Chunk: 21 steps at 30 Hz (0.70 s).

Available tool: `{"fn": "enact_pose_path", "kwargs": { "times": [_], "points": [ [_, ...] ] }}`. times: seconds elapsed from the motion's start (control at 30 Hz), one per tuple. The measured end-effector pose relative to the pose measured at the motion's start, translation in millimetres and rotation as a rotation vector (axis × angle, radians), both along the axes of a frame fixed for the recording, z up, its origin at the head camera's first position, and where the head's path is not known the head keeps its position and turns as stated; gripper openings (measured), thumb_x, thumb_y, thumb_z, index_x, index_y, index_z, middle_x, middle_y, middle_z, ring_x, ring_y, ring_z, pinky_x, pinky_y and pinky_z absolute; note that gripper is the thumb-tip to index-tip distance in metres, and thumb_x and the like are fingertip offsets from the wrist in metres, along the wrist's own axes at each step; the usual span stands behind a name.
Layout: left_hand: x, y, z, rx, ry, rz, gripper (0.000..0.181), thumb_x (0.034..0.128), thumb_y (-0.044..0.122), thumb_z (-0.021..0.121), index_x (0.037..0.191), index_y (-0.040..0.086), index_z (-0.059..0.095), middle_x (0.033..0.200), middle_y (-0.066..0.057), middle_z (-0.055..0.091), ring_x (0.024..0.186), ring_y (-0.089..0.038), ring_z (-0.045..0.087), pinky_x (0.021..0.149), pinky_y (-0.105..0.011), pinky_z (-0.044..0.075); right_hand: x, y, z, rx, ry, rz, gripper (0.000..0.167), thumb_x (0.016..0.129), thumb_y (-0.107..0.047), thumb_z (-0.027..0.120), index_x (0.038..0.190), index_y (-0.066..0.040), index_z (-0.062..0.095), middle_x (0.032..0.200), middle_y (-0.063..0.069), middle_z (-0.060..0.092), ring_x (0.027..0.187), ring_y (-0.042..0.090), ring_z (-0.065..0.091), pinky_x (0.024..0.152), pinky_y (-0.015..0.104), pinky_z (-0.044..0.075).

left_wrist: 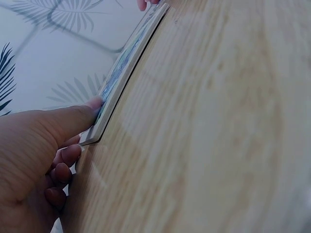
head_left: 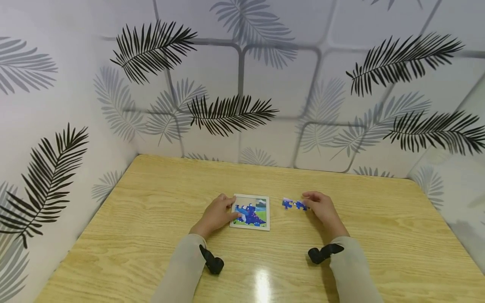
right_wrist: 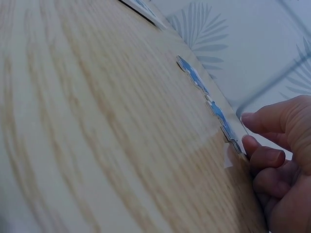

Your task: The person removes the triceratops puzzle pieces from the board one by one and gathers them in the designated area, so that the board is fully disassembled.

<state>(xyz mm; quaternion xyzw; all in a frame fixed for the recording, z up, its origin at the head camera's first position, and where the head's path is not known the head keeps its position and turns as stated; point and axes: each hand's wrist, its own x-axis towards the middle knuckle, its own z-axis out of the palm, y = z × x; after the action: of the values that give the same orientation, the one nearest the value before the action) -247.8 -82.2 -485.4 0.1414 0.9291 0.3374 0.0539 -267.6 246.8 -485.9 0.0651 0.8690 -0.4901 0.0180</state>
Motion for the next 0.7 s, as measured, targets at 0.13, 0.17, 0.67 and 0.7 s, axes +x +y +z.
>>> {"fn": "enact_pose_path", "kwargs": {
  "times": [0.13, 0.17, 0.67, 0.7],
  "points": [
    [-0.1, -0.2, 1.4, 0.005, -0.009, 0.001, 0.065, 0.0852, 0.031, 0.071, 0.139, 0.004, 0.047, 0.088, -0.003, 0.042, 0.078, -0.017, 0.039, 0.071, -0.031, 0.034, 0.2, 0.0, 0.7, -0.030, -0.013, -0.011, 0.030, 0.093, -0.009, 0.058, 0.120, 0.003, 0.060, 0.102, 0.010, 0.058, 0.083, 0.016, 0.047, 0.068, 0.025, 0.040],
    [0.0, -0.2, 1.7, 0.006, -0.011, 0.002, 0.065, 0.0852, 0.031, 0.071, 0.139, 0.004, 0.047, 0.089, -0.003, 0.042, 0.078, -0.017, 0.039, 0.071, -0.031, 0.034, 0.2, -0.1, 0.7, -0.035, -0.016, -0.013, 0.030, 0.093, -0.010, 0.058, 0.120, 0.003, 0.060, 0.101, 0.010, 0.058, 0.083, 0.016, 0.047, 0.069, 0.025, 0.039],
    [-1.0, -0.4, -1.6, 0.007, -0.001, -0.006, 0.065, 0.0848, 0.031, 0.071, 0.139, 0.004, 0.047, 0.088, -0.003, 0.042, 0.076, -0.017, 0.038, 0.070, -0.031, 0.033, 2.2, 2.1, 6.0, -0.108, -0.052, -0.067, 0.033, 0.096, -0.019, 0.056, 0.122, 0.001, 0.059, 0.098, 0.004, 0.054, 0.081, 0.016, 0.045, 0.067, 0.025, 0.039],
    [-1.4, -0.6, -2.1, 0.011, -0.001, -0.005, 0.065, 0.0848, 0.032, 0.071, 0.139, 0.005, 0.047, 0.088, -0.003, 0.041, 0.076, -0.017, 0.038, 0.069, -0.031, 0.032, 2.5, 2.2, 7.1, -0.116, -0.052, -0.071, 0.034, 0.096, -0.020, 0.057, 0.122, 0.000, 0.059, 0.097, 0.002, 0.054, 0.079, 0.015, 0.044, 0.065, 0.025, 0.039]
  ]
}}
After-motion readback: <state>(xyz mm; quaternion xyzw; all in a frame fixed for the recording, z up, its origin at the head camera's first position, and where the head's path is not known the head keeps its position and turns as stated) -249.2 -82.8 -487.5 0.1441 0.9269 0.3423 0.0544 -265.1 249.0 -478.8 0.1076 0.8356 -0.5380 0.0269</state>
